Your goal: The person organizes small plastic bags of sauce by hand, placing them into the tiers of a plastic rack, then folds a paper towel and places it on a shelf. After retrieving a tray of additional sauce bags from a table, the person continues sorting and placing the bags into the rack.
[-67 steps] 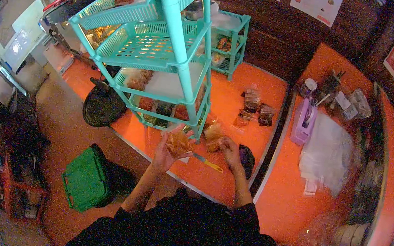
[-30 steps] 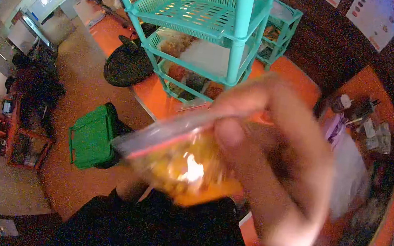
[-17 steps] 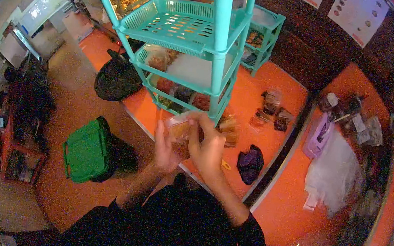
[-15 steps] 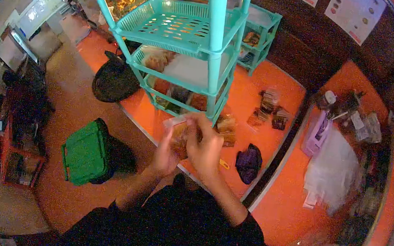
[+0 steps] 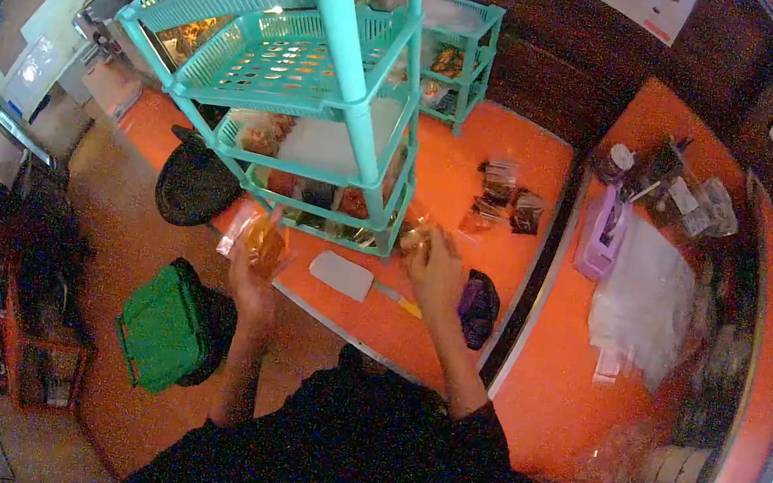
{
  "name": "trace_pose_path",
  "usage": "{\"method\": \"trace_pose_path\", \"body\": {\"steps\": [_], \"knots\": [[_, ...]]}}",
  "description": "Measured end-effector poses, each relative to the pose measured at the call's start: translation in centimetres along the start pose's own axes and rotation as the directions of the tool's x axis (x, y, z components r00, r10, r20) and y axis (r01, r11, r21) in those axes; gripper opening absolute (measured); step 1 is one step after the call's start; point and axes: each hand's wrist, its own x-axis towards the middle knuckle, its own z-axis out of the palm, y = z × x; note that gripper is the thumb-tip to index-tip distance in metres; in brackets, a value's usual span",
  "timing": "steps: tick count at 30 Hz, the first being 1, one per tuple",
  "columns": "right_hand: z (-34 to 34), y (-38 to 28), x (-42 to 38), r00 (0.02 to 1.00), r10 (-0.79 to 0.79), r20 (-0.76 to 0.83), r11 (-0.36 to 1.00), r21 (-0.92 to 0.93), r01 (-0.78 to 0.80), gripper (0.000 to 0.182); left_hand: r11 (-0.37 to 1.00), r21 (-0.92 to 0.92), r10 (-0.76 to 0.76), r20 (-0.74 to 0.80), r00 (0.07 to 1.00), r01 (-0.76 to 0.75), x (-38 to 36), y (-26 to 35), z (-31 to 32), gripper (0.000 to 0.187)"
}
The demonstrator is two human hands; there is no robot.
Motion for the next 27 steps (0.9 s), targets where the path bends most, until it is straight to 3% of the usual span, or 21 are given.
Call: {"method": "trace_pose_path", "body": {"steps": [1,2,4,5,8,12,14,18,20,27], "knots": [[0.5,3.2,0.3,1.0,-0.007,0.018,0.992,-0.126,0.009,0.028,0.992,0.122,0.007,-0.006,1.0,-0.006,-0.1,-0.5,-1.2,0.053],[1.4,6.2,0.5,0.999,-0.014,0.038,0.968,-0.249,0.023,0.031,0.992,0.123,0.008,-0.004,1.0,-0.008,-0.4,-0.8,-1.3,0.053],[3.8,11.4,1.0,0.995,-0.077,0.056,0.971,-0.223,0.088,0.032,0.983,0.102,-0.16,0.088,0.983,0.151,-1.1,-1.4,-1.2,0.052],[4.5,12.6,1.1,0.988,-0.138,0.07,0.969,-0.197,0.149,0.033,0.982,0.165,-0.118,0.165,0.979,0.09,-1.1,-1.9,-1.9,0.054],[4.7,13.0,0.9,0.979,-0.168,0.119,0.977,-0.111,0.181,0.029,0.981,0.148,-0.154,0.184,0.971,0.128,-0.8,-4.0,-2.3,0.056],[5.1,14.7,0.4,0.964,-0.243,0.107,0.946,-0.194,0.26,0.019,0.973,0.098,-0.228,0.235,0.945,0.211,-1.1,-4.5,-0.7,0.059],[5.0,14.9,0.1,0.987,-0.115,0.112,0.992,0.057,0.109,0.012,0.966,0.108,-0.257,0.302,0.918,0.235,-0.7,-7.1,-2.1,0.061],[6.0,16.2,-0.2,0.987,-0.15,0.055,0.984,0.104,0.143,0.012,0.953,0.088,-0.303,0.335,0.892,0.29,-1.1,-9.0,-1.8,0.062],[6.0,15.5,-0.2,0.993,-0.093,0.068,0.97,0.232,0.075,0.01,0.938,0.083,-0.345,0.308,0.887,0.337,-1.2,-10.5,-2.0,0.061],[5.6,15.1,-0.6,0.988,-0.142,0.052,0.95,0.287,0.122,0.009,0.887,0.198,-0.458,0.266,0.848,0.417,-1.9,-11.5,-1.2,0.056]]}}
